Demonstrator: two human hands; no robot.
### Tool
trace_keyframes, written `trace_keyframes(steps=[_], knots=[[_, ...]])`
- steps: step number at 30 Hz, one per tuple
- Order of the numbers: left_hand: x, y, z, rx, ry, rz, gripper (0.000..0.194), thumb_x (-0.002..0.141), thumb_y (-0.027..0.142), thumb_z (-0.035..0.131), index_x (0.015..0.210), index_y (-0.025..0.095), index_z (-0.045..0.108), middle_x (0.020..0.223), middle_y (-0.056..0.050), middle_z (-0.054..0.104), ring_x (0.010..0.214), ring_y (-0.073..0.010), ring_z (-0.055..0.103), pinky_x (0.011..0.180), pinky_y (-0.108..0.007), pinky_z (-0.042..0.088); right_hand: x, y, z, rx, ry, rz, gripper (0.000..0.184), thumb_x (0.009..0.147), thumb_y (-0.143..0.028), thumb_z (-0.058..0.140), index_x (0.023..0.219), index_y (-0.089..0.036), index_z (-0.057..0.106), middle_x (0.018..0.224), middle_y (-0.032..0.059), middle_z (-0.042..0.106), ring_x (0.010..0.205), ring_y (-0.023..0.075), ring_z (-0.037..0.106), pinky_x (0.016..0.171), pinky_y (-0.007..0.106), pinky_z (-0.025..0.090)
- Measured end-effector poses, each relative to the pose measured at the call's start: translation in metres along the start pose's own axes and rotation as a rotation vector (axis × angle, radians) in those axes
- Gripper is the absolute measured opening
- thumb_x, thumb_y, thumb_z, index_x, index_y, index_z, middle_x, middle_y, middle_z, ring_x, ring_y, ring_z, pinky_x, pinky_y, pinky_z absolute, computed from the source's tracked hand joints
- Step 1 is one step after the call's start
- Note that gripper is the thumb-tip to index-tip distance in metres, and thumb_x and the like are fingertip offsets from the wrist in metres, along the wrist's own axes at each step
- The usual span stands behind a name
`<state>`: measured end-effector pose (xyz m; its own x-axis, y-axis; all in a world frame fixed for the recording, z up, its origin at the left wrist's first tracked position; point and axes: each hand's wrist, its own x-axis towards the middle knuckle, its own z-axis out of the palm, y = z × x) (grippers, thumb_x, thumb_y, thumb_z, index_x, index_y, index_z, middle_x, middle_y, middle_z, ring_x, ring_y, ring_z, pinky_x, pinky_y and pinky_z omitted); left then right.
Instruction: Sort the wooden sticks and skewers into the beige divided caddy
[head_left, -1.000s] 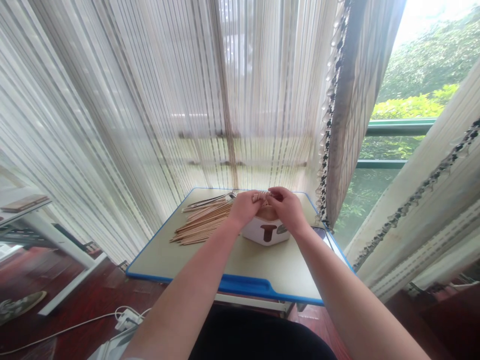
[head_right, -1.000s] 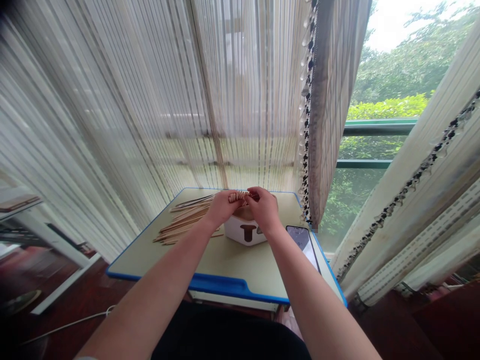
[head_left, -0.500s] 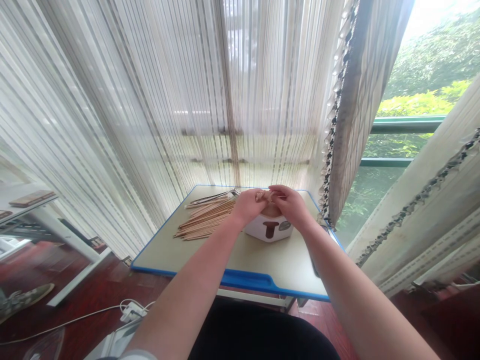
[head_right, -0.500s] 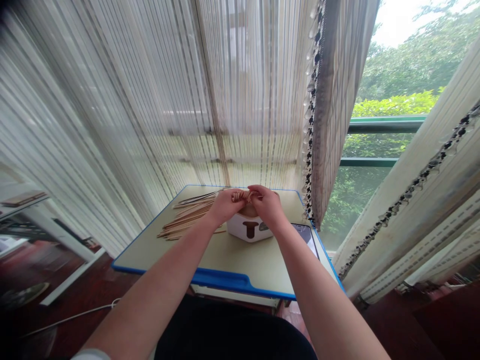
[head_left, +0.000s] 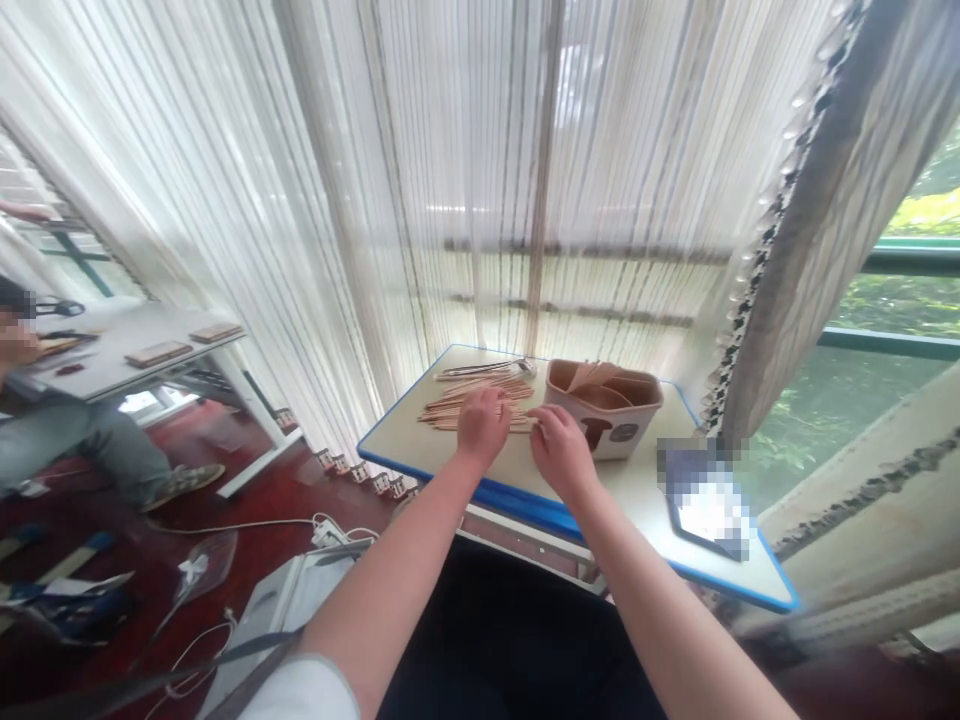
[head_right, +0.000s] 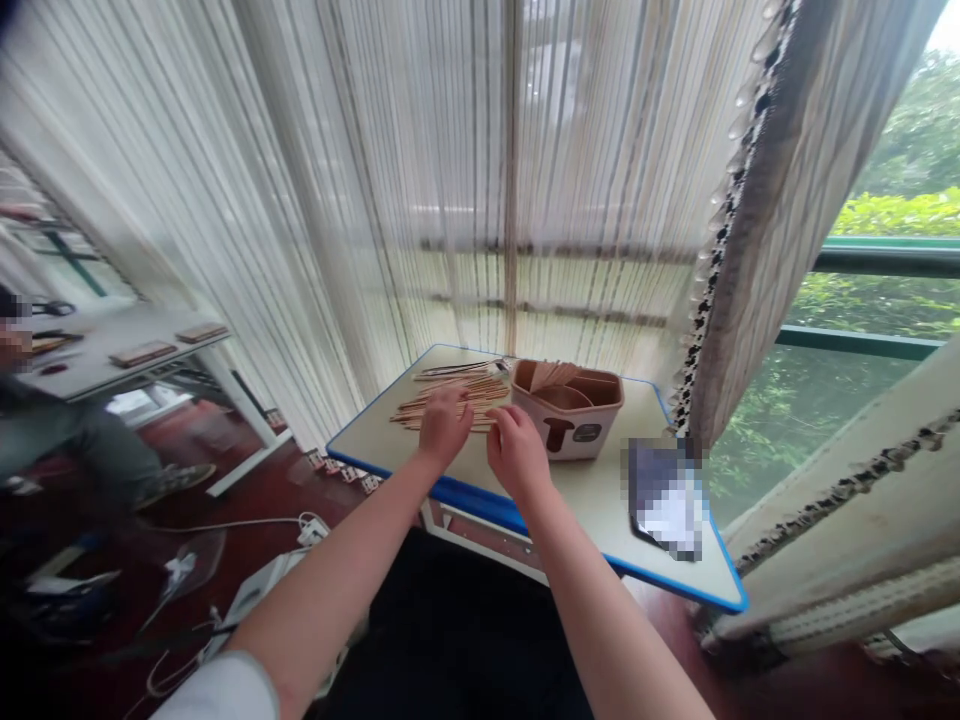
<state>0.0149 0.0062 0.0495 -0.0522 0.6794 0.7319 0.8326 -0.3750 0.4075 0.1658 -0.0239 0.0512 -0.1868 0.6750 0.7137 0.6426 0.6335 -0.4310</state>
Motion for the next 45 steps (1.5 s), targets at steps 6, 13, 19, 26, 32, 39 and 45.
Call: trace_keyframes(steps=[6,13,19,26,32,39,45], knots=[[-0.027,-0.048,0.002,0.305,-0.351,-0.001,0.027,0.081,0.018,0.052,0.105,0.019,0.063,0.103,-0.008,0.063,0.105,-0.0221,0.051,0.093,-0.036,0.039,-0.02,0.028,0.069,-0.306,-0.339,0.21,0.039,0.085,-0.017,0.041,0.12,-0.01,0.056,0.124,0.0137,0.056,0.115,0.0243,0.047,0.1,0.033,0.033],[-0.034,-0.049,0.006,0.356,-0.417,0.04,0.017,0.083,0.023,0.051,0.085,0.018,0.067,0.096,-0.008,0.065,0.1,-0.0239,0.053,0.088,-0.039,0.039,-0.021,0.034,0.068,-0.355,-0.365,0.27,0.029,0.088,-0.025,0.042,0.099,-0.016,0.067,0.098,0.0113,0.064,0.097,0.0233,0.052,0.09,0.032,0.035],[-0.037,-0.05,0.0,0.324,-0.365,0.077,0.014,0.079,0.023,0.056,0.087,0.019,0.067,0.1,-0.007,0.064,0.1,-0.0237,0.053,0.088,-0.039,0.038,-0.018,0.032,0.052,-0.328,-0.349,0.279,0.027,0.087,-0.022,0.042,0.09,-0.013,0.067,0.094,0.013,0.064,0.093,0.0213,0.055,0.087,0.032,0.037],[-0.038,-0.039,-0.001,0.233,-0.174,0.211,0.021,0.09,0.026,0.047,0.097,0.024,0.067,0.093,-0.006,0.065,0.091,-0.0194,0.056,0.085,-0.035,0.041,0.0,-0.003,-0.027,0.211,0.048,0.314,0.028,0.081,-0.04,0.052,0.09,-0.016,0.064,0.085,0.0077,0.067,0.078,0.0196,0.06,0.075,0.034,0.047],[-0.016,0.018,-0.004,0.028,0.009,0.26,0.027,0.092,0.028,0.043,0.11,0.021,0.062,0.089,-0.006,0.064,0.088,-0.0182,0.057,0.083,-0.033,0.045,0.023,-0.054,-0.087,0.424,0.289,0.225,0.028,0.078,-0.042,0.06,0.094,-0.019,0.063,0.086,0.0061,0.068,0.076,0.0178,0.063,0.069,0.032,0.051],[0.027,0.087,-0.012,-0.191,0.092,0.368,0.028,0.092,0.024,0.044,0.115,0.019,0.059,0.093,-0.007,0.064,0.089,-0.0182,0.059,0.082,-0.032,0.049,0.043,-0.078,-0.141,0.131,0.401,-0.036,0.018,0.086,-0.033,0.053,0.087,-0.021,0.066,0.088,0.0032,0.069,0.079,0.0144,0.063,0.072,0.029,0.051],[0.047,0.103,-0.005,-0.296,0.092,0.438,0.024,0.09,0.021,0.047,0.108,0.018,0.062,0.095,-0.007,0.066,0.087,-0.0165,0.061,0.08,-0.032,0.052,0.064,-0.078,-0.175,-0.009,0.467,-0.079,0.018,0.086,-0.031,0.053,0.086,-0.02,0.067,0.082,0.0018,0.068,0.073,0.0128,0.062,0.068,0.028,0.051]])
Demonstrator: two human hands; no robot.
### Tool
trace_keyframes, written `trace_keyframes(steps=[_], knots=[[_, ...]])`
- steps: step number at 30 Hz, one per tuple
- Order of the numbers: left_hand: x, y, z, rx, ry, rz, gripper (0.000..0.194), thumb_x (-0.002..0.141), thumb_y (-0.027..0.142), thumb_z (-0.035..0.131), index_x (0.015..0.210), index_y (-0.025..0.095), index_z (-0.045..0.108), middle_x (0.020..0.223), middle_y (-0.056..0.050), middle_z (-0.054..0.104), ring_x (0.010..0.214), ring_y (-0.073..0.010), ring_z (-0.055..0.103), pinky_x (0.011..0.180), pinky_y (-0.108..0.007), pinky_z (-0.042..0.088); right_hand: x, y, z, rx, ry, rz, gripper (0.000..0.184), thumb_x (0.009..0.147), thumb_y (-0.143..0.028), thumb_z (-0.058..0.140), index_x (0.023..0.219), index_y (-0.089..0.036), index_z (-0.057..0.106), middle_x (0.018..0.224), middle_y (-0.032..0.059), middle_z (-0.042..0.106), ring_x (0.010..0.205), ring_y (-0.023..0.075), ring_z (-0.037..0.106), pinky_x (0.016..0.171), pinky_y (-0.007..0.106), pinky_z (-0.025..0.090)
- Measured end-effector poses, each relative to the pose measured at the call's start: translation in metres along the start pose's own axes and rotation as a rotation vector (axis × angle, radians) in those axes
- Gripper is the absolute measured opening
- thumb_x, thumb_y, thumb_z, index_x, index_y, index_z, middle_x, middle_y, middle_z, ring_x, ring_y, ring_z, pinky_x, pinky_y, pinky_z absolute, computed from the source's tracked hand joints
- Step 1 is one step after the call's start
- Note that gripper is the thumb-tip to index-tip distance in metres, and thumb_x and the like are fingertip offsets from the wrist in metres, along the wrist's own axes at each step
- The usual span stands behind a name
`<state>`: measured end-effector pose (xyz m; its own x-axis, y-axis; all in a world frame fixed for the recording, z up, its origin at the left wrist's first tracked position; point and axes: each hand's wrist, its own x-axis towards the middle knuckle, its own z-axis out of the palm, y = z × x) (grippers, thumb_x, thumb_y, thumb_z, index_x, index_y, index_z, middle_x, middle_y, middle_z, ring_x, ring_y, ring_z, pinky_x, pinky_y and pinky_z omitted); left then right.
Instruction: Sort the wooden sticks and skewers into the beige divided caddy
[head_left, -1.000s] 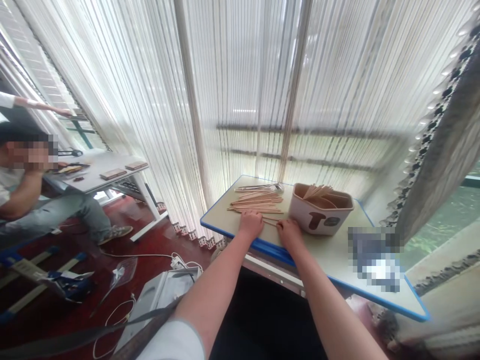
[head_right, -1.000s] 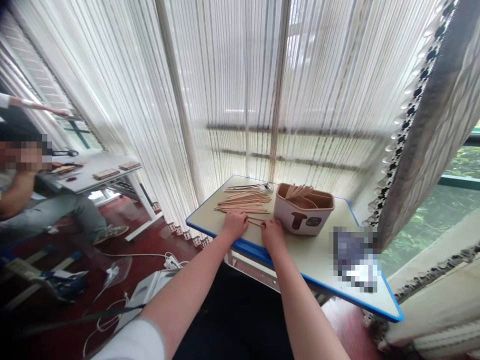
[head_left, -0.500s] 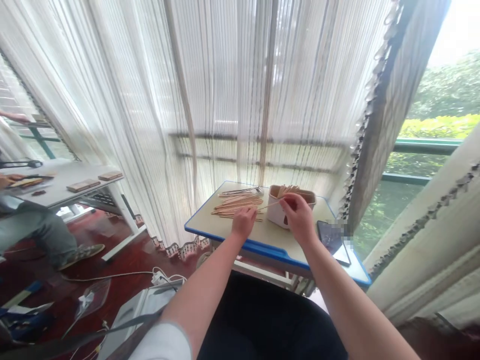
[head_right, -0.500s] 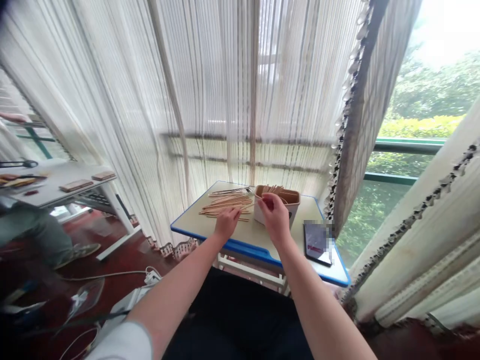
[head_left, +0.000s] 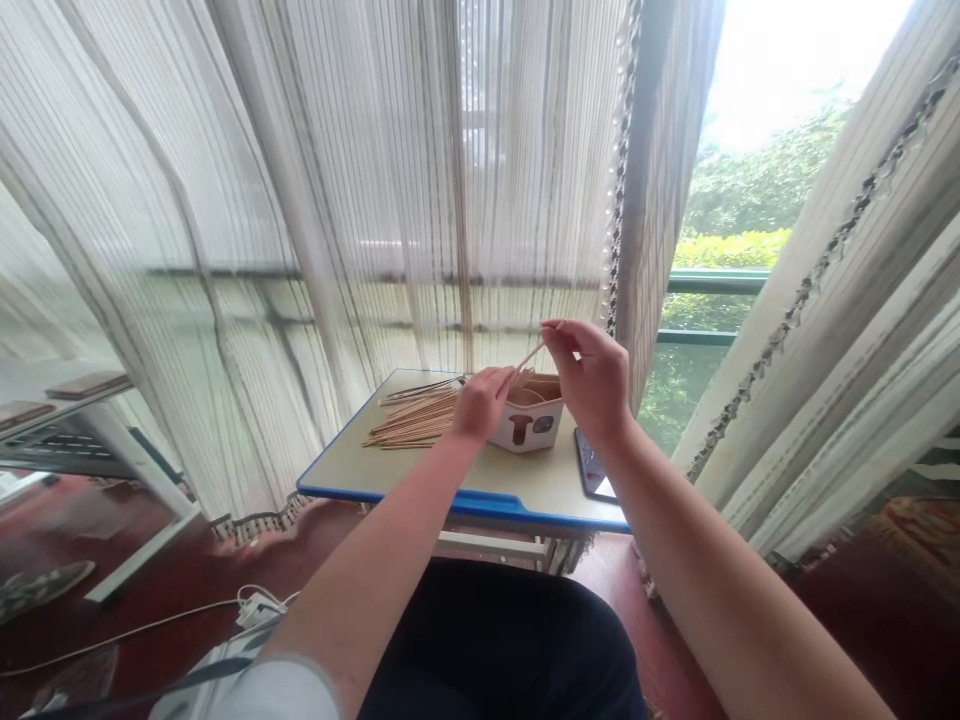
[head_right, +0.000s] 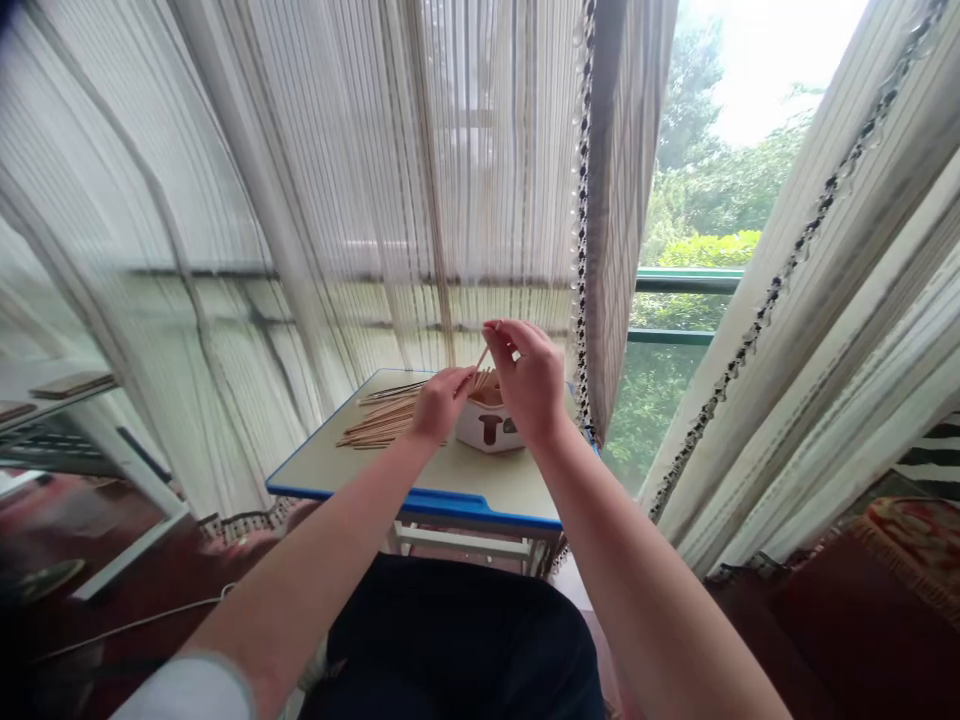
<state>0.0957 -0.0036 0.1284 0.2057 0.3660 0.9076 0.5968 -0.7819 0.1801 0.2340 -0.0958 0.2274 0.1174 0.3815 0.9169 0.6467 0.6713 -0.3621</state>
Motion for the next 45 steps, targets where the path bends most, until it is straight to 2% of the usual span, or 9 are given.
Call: trace_keyframes(steps=[5,9,13,16,22,28,35,40,45], knots=[[0.009,-0.008,0.005,0.043,0.056,-0.033,0.028,0.085,0.011,0.049,0.107,0.019,0.063,0.101,-0.008,0.064,0.101,-0.0198,0.056,0.089,-0.039,0.05,0.009,0.015,0.003,-0.028,-0.042,0.005,0.021,0.087,-0.033,0.051,0.086,-0.02,0.067,0.084,0.0029,0.068,0.076,0.0141,0.062,0.072,0.03,0.05],[0.01,-0.018,0.015,-0.026,0.027,-0.125,0.034,0.079,0.005,0.049,0.106,0.019,0.062,0.11,-0.008,0.06,0.107,-0.0203,0.053,0.092,-0.038,0.049,0.004,0.031,0.016,-0.016,-0.104,0.062,0.021,0.087,-0.032,0.05,0.087,-0.02,0.067,0.085,0.0036,0.068,0.078,0.0148,0.062,0.074,0.03,0.049],[0.001,-0.03,0.032,-0.229,-0.01,-0.298,0.044,0.075,0.007,0.052,0.117,0.017,0.052,0.113,-0.01,0.059,0.093,-0.0166,0.06,0.078,-0.03,0.055,-0.005,0.051,0.032,-0.017,-0.137,0.122,0.021,0.086,-0.033,0.051,0.086,-0.02,0.067,0.084,0.0036,0.068,0.075,0.0148,0.061,0.072,0.029,0.048],[-0.008,-0.038,0.043,-0.304,-0.07,-0.364,0.047,0.072,0.011,0.058,0.118,0.016,0.049,0.103,-0.008,0.064,0.083,-0.0148,0.063,0.074,-0.028,0.055,-0.011,0.066,0.042,-0.011,-0.174,0.169,0.022,0.086,-0.035,0.051,0.086,-0.02,0.067,0.084,0.0041,0.068,0.076,0.0155,0.061,0.071,0.029,0.047],[-0.01,-0.043,0.046,-0.158,-0.167,-0.314,0.024,0.071,0.013,0.057,0.094,0.018,0.062,0.086,-0.003,0.066,0.074,-0.014,0.06,0.072,-0.027,0.051,-0.016,0.087,0.058,-0.003,-0.266,0.253,0.019,0.082,-0.034,0.054,0.082,-0.021,0.067,0.08,0.003,0.068,0.076,0.0168,0.061,0.07,0.029,0.045],[0.001,-0.042,0.048,-0.15,-0.18,-0.384,0.017,0.074,0.021,0.058,0.089,0.018,0.065,0.078,-0.001,0.066,0.068,-0.0131,0.058,0.067,-0.025,0.048,-0.018,0.093,0.066,0.019,-0.331,0.311,0.026,0.084,-0.038,0.05,0.08,-0.02,0.069,0.074,0.0027,0.069,0.071,0.0165,0.061,0.065,0.028,0.044],[0.004,-0.042,0.048,-0.19,-0.171,-0.41,0.014,0.075,0.023,0.059,0.084,0.018,0.068,0.075,-0.001,0.066,0.065,-0.0121,0.057,0.063,-0.024,0.046,-0.024,0.097,0.067,0.082,-0.262,0.334,0.023,0.082,-0.035,0.052,0.096,-0.022,0.065,0.086,0.0036,0.069,0.074,0.0152,0.062,0.069,0.029,0.047],[0.006,-0.042,0.047,-0.193,-0.216,-0.422,0.016,0.076,0.025,0.058,0.086,0.018,0.068,0.071,0.001,0.066,0.063,-0.0112,0.057,0.06,-0.022,0.044,-0.026,0.101,0.07,0.036,-0.261,0.328,0.015,0.08,-0.032,0.054,0.085,-0.022,0.064,0.079,0.0021,0.067,0.072,0.0156,0.061,0.069,0.03,0.047],[0.007,-0.043,0.047,-0.187,-0.229,-0.395,0.017,0.074,0.024,0.061,0.088,0.019,0.067,0.074,0.001,0.067,0.065,-0.0122,0.058,0.063,-0.023,0.045,-0.025,0.104,0.073,-0.013,-0.282,0.337,0.016,0.079,-0.032,0.054,0.081,-0.022,0.067,0.08,0.0029,0.068,0.072,0.0161,0.061,0.072,0.031,0.047]])
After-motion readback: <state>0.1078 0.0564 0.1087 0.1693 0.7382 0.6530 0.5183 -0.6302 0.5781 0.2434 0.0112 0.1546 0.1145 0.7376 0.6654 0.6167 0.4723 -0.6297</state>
